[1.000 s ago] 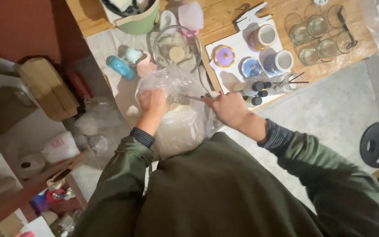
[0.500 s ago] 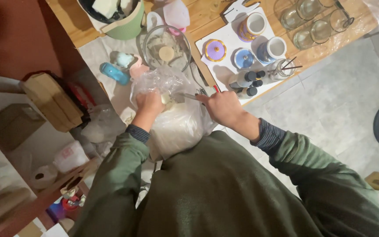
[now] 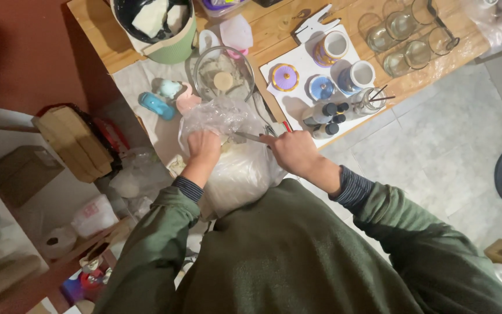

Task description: Cutting chunks of wax and placing them into a melting pot for candle production.

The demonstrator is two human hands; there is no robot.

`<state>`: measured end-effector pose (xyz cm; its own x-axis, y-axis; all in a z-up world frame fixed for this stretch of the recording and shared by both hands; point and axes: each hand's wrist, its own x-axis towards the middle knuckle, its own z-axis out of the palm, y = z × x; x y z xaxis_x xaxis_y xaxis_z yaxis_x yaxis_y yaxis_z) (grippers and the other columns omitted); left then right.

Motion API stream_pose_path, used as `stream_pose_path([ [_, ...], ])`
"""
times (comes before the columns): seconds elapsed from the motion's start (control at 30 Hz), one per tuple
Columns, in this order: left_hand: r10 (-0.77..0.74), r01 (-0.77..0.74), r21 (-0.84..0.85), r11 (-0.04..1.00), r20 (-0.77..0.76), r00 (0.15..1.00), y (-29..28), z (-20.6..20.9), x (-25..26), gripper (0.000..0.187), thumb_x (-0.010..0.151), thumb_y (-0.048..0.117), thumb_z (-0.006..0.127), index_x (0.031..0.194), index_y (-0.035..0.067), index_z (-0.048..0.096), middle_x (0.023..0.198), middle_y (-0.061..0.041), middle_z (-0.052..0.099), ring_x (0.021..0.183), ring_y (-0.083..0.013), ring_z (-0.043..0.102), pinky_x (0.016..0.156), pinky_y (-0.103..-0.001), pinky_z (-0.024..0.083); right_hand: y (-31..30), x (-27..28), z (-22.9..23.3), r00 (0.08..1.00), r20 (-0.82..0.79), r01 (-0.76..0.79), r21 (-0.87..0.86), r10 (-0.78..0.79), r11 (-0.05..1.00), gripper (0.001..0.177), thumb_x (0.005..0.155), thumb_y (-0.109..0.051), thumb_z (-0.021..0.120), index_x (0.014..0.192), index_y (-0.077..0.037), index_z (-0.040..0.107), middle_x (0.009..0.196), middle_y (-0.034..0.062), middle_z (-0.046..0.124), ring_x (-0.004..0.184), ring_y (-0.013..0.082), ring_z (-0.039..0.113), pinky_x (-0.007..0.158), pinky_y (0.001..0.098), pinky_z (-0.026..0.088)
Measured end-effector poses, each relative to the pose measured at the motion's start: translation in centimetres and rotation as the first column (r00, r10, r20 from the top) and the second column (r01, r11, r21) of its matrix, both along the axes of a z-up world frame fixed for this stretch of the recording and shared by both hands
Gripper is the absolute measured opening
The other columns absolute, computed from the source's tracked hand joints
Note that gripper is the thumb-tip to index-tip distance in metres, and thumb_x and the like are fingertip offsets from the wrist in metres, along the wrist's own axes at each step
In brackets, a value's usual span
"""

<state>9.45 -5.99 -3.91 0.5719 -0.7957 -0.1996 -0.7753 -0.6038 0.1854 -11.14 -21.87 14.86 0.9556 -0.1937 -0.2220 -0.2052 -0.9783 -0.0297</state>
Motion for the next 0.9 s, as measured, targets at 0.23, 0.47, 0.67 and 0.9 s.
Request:
stream_pose_path([
  [0.23,-0.058,0.063,-0.270,0.961,0.025,0.998,2.8,11.5,-2.4,0.008,0.078,0.010,0.073,0.085,0.009,0.077,0.092,-0.014,0.072,0.083,-0.0323,0.072,0.070,-0.045,0.057,0.0,0.1,0.3,1.000,0.000,0.031,-0.001,-0.031,1.000,0.042,0.095,-0.021,0.054,0.135,-0.030,0.066,0.066,0.0110,0.069,0.058,0.0310,0.070,0.049,0.0442,0.053],
  [0.47,-0.151,0.009,-0.797,0.604,-0.103,0.983,5.5,18.9,-5.2,0.026,0.074,0.014,0.085,0.098,0.010,0.076,0.089,-0.004,0.068,0.071,-0.0225,0.067,0.064,-0.034,0.054,-0.3,-0.1,-0.5,1.000,0.011,0.023,0.010,-0.023,1.000,0.044,0.093,-0.019,0.055,0.134,-0.029,0.067,0.066,0.0118,0.070,0.056,0.0313,0.070,0.049,0.0444,0.054],
  [0.67,-0.153,0.016,-0.832,0.555,-0.083,0.985,1.7,23.1,1.3,0.024,0.073,0.018,0.092,0.092,0.011,0.078,0.076,0.000,0.060,0.070,-0.0133,0.058,0.062,-0.031,0.048,-0.1,0.0,-0.4,0.997,0.020,0.077,0.086,-0.079,0.993,0.035,0.095,-0.026,0.056,0.127,-0.028,0.069,0.067,0.0116,0.071,0.057,0.0330,0.069,0.050,0.0465,0.054],
  [0.9,-0.114,0.080,-0.887,0.455,0.031,0.993,-6.8,21.3,21.5,0.027,0.080,0.018,0.099,0.090,0.007,0.077,0.077,-0.004,0.055,0.071,-0.0185,0.057,0.064,-0.035,0.045,0.5,-0.5,-1.9,0.995,0.051,0.080,0.046,-0.082,0.996,0.040,0.094,-0.022,0.055,0.132,-0.028,0.067,0.065,0.0094,0.070,0.056,0.0310,0.068,0.049,0.0466,0.052],
])
